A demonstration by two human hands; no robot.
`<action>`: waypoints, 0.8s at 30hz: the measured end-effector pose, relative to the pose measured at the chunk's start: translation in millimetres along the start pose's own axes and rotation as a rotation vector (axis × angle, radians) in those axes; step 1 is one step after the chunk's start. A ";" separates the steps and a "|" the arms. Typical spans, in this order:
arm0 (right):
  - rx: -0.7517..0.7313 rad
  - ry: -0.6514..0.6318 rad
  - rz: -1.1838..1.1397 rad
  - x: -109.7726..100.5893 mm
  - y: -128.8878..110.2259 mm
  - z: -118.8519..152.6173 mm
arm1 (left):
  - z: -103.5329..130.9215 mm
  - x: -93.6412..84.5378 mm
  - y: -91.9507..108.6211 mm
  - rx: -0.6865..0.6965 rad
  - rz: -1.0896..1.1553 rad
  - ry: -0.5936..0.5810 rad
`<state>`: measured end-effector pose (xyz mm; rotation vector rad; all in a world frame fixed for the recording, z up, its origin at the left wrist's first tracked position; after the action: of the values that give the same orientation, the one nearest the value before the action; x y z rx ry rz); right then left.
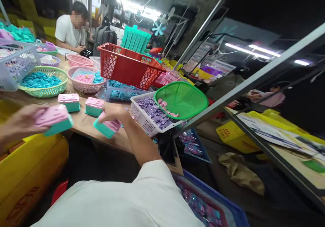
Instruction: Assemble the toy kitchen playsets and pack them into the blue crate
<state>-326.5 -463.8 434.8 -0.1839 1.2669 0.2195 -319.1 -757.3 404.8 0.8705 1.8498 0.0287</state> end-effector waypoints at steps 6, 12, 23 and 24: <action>0.052 0.097 -0.179 35.5 85.6 -47.3 | -67.4 134.7 89.4 0.083 0.181 -0.087; -0.243 0.023 -0.782 49.2 110.3 -103.2 | -66.3 161.1 48.7 -0.144 0.449 0.151; -0.524 -0.072 -0.802 51.8 76.1 -134.4 | -33.2 153.0 0.0 -0.424 0.340 0.308; -0.529 -0.073 -0.800 52.0 76.3 -133.6 | -32.7 153.2 0.9 -0.433 0.333 0.306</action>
<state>-455.1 -421.4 345.2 -1.0995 0.9551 -0.1372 -374.6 -657.0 298.1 0.8859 1.8522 0.7797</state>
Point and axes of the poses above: each hand's wrist, its own z-axis away from the middle knuckle, its own x-axis out of the palm, y = z × x, the point moved 10 cm from there along -z, towards the middle knuckle, and after that the axes turned 5 degrees about x, right-handed, at the moved point
